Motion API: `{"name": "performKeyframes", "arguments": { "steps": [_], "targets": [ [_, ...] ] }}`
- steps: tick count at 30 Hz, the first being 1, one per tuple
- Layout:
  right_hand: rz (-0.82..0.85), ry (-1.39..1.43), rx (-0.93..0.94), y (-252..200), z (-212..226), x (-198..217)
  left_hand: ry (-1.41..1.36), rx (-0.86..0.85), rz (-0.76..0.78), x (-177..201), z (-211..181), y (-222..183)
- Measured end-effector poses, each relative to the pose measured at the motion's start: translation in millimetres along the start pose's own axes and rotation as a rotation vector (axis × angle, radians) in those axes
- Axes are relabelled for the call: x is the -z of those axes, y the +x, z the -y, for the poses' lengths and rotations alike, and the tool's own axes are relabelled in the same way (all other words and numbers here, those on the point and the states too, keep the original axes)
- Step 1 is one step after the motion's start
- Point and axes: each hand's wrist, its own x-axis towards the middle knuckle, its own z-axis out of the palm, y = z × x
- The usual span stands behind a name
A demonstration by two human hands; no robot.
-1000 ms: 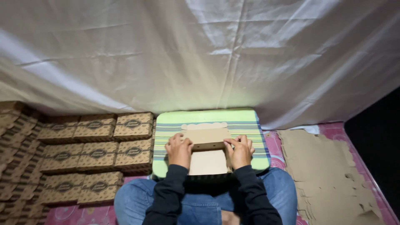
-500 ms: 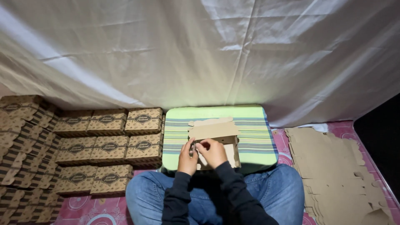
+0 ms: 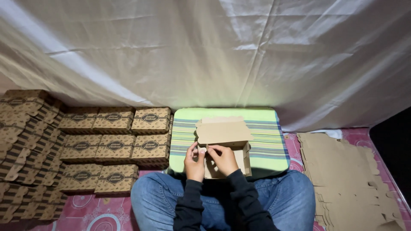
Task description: Folding and assembling flat cardboard sheets into food packaging boxes.
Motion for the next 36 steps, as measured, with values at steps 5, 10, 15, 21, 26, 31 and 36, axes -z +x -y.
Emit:
{"name": "performKeyframes", "arguments": {
  "steps": [5,10,15,21,26,31,36],
  "targets": [
    [-0.008,0.174,-0.037,-3,-20,2,-0.030,0.017,0.044,-3,-5,-5],
    [0.024,0.302,-0.107,-8,-16,4,-0.041,0.042,0.065,-4,-4,-6],
    [0.031,0.285,-0.059,-9,-23,2,-0.042,0.029,0.085,-4,9,-4],
    [0.028,0.298,-0.106,-10,-21,0,0.188,0.010,-0.004,-3,-15,-10],
    [0.028,0.279,-0.057,-9,-27,-1,0.205,0.027,-0.017,-4,-17,-11],
    [0.031,0.300,-0.036,-10,-24,-1,0.221,-0.015,0.010,-3,-8,-10],
    [0.032,0.250,-0.042,-11,-29,-2,0.195,-0.049,0.034,-3,-3,-10]
  ]
}}
